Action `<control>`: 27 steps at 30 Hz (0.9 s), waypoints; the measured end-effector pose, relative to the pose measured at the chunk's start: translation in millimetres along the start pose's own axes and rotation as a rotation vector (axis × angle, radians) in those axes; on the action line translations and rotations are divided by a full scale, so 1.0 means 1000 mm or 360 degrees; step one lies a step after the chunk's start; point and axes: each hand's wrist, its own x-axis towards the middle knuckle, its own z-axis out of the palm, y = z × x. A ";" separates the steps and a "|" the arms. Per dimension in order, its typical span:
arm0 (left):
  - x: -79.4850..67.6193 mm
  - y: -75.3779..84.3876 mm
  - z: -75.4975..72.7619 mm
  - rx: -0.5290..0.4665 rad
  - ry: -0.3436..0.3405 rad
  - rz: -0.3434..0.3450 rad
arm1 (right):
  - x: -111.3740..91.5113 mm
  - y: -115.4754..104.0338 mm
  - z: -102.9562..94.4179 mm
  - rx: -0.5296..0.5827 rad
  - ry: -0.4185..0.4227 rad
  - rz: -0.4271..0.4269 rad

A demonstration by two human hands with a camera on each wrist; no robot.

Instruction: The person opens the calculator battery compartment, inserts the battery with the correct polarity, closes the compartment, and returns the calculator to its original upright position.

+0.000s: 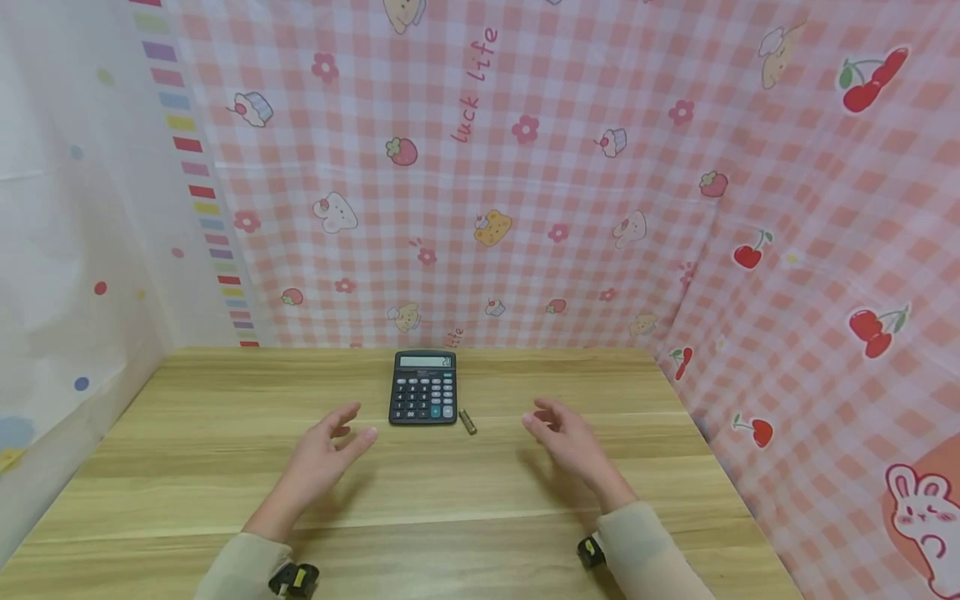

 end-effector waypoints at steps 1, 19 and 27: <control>0.000 0.000 0.001 0.0005 0.0002 0.0001 | 0.000 0.000 0.001 -0.0001 -0.0001 0.0000; 0.004 0.005 0.008 -0.0004 -0.0036 -0.0052 | 0.001 -0.009 0.012 0.0016 -0.0063 -0.0014; 0.006 0.008 0.013 -0.0028 -0.0044 -0.0034 | 0.000 -0.015 0.017 -0.0018 -0.0109 -0.0039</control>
